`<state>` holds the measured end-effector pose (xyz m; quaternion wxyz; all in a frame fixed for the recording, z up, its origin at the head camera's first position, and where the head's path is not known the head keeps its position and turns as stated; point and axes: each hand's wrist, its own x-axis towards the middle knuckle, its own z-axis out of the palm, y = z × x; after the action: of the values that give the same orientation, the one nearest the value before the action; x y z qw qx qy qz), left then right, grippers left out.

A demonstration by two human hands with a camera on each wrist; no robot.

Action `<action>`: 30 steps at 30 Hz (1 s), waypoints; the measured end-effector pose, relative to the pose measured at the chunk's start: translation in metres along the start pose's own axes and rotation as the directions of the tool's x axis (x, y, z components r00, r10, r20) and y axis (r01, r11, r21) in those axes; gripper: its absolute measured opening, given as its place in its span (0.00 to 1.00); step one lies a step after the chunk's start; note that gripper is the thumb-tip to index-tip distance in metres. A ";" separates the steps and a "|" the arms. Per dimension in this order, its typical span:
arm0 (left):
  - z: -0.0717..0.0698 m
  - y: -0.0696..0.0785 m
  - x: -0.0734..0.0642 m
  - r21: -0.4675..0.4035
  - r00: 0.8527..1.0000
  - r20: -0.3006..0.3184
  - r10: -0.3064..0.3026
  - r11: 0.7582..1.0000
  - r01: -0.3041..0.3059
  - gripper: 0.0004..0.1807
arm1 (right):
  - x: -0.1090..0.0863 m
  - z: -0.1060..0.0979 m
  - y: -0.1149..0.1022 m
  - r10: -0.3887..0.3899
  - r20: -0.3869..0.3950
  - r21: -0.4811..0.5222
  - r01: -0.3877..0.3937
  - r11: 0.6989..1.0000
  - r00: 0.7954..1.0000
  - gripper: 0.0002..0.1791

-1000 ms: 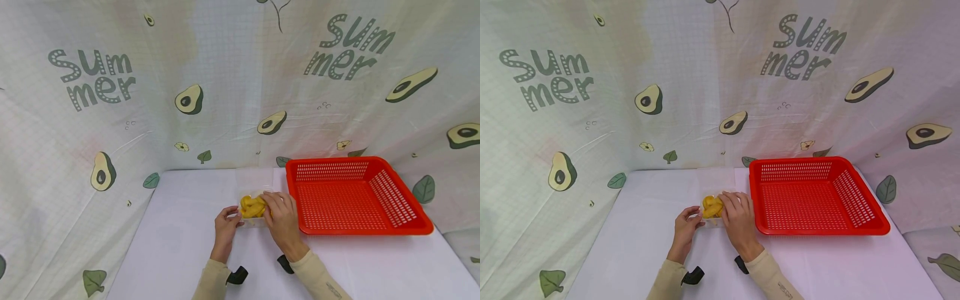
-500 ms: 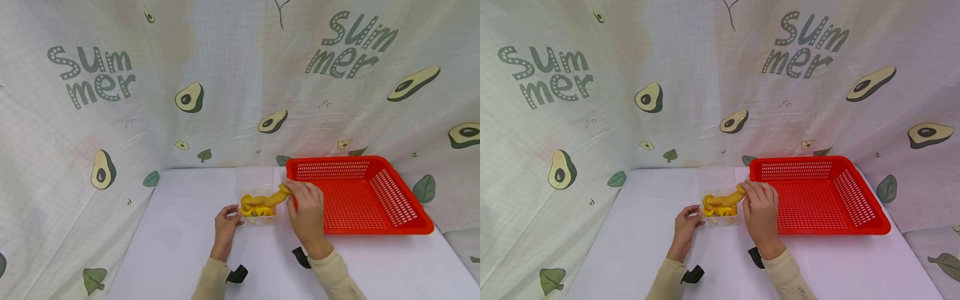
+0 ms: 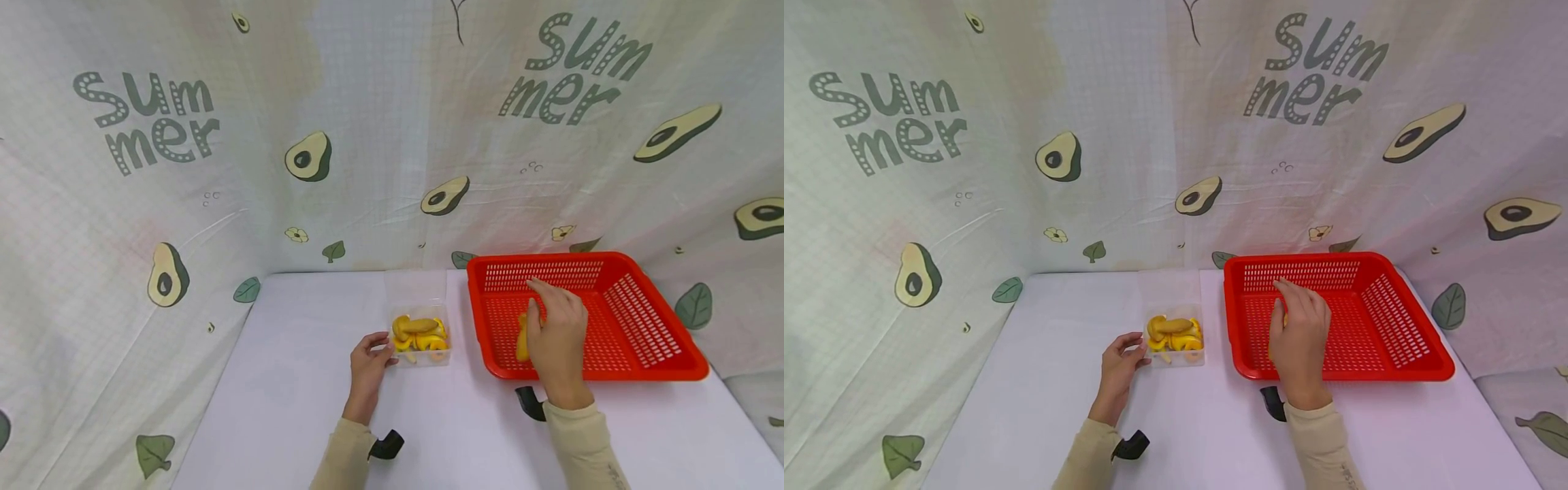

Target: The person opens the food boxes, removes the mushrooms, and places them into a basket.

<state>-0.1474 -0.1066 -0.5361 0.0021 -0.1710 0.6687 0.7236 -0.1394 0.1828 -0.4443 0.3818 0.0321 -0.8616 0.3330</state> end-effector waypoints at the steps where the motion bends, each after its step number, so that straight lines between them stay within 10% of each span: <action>1: 0.000 0.000 0.000 0.001 1.000 0.000 0.002 1.000 -0.002 0.15 | -0.001 0.000 0.000 0.000 0.008 0.000 0.000 1.000 1.000 0.17; 9: 0.000 0.001 -0.001 0.012 1.000 -0.009 -0.006 1.000 0.006 0.15 | -0.017 0.021 -0.018 -0.085 0.164 0.064 0.076 0.995 0.983 0.17; 30: 0.001 -0.002 0.002 -0.005 1.000 0.003 0.008 1.000 -0.008 0.17 | -0.048 0.080 -0.050 -0.171 0.479 0.051 0.167 0.985 0.861 0.19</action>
<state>-0.1489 -0.1060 -0.5381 0.0000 -0.1672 0.6676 0.7255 -0.1412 0.0861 -0.4883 0.1831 0.1905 -0.9220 0.2831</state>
